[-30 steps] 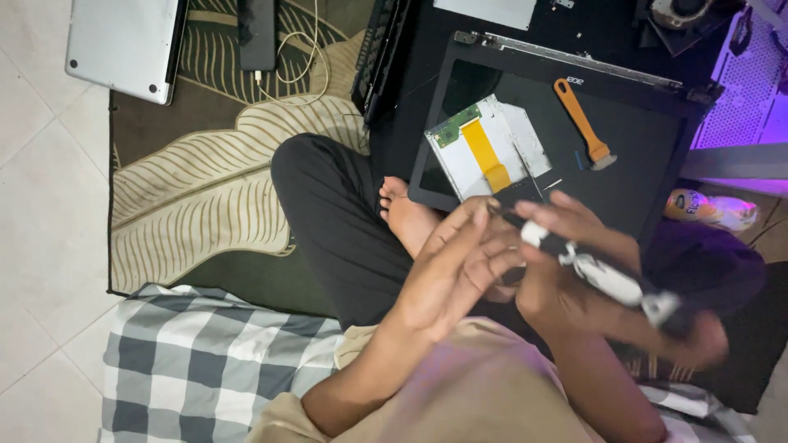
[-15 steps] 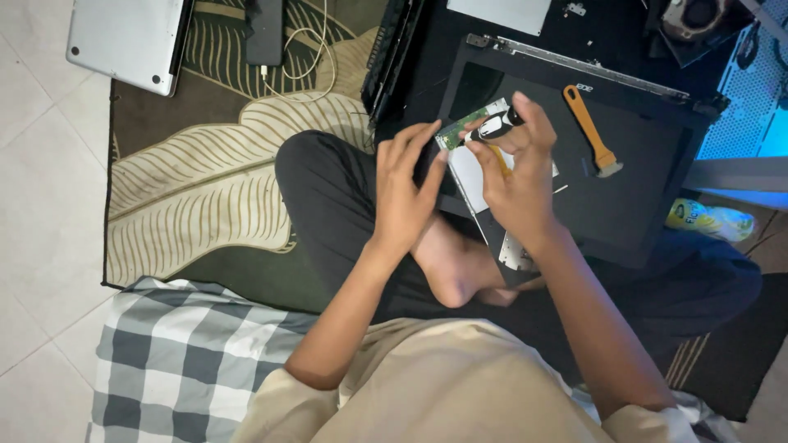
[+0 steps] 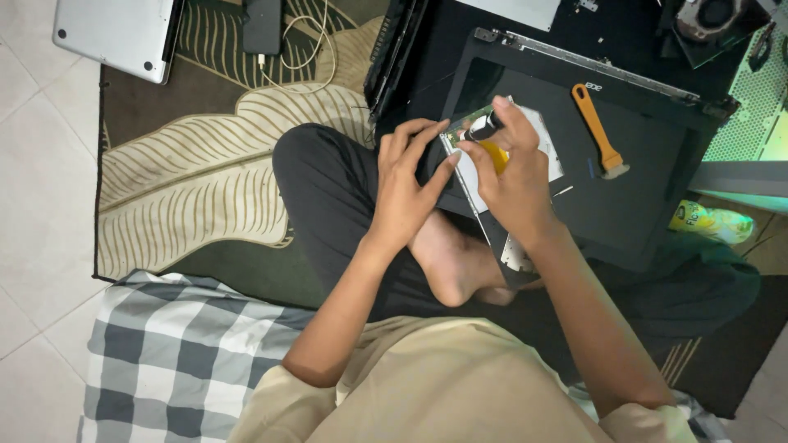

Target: Repairing a small electronic component by peeling tape and using a screwdriver to manipulate parts.

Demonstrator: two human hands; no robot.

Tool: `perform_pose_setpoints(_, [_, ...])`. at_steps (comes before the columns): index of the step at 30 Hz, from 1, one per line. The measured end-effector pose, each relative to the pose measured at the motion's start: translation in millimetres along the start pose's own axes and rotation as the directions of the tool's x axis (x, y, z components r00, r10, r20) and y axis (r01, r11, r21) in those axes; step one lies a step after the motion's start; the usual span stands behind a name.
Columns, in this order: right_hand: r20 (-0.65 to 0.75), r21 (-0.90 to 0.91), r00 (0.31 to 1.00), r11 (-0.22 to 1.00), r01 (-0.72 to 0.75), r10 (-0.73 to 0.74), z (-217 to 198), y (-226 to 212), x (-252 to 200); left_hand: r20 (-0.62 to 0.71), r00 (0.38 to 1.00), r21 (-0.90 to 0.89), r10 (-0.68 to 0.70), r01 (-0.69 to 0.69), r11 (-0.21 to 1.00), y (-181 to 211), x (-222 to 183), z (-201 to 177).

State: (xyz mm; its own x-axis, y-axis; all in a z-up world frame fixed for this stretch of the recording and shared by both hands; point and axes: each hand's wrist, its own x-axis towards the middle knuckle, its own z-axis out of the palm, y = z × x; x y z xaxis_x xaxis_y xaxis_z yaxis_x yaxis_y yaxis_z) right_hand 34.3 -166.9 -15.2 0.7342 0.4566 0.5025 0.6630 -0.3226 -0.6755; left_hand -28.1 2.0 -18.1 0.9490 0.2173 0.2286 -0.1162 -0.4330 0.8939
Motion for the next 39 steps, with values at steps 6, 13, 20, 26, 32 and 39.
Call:
perform_pose_setpoints(6, [0.030,-0.008,0.996,0.996,0.085,-0.085,6,-13,12,0.008,1.000,-0.022,0.014,-0.014,1.000,-2,0,-1])
perform_pose_setpoints(13, [-0.033,-0.104,0.993,0.988,0.110,-0.114,9,17,-3,0.018,1.000,-0.008,-0.008,0.008,1.000,-3,0,0])
perform_pose_setpoints(20, [-0.031,-0.055,0.995,0.995,0.089,-0.091,11,6,0,0.035,0.999,0.015,0.009,-0.010,1.000,-2,2,0])
perform_pose_setpoints(26, [-0.073,-0.058,0.983,0.985,0.162,-0.166,12,-13,13,0.062,0.998,0.034,0.002,-0.004,0.999,4,4,-5])
perform_pose_setpoints(32, [-0.105,-0.260,0.980,0.956,0.137,-0.169,18,-6,9,0.094,0.996,0.055,0.003,-0.008,0.998,5,5,-5])
perform_pose_setpoints(39, [-0.087,-0.280,0.975,0.944,0.175,-0.206,12,-8,12,0.104,0.994,0.112,-0.028,0.017,0.994,5,3,-4])
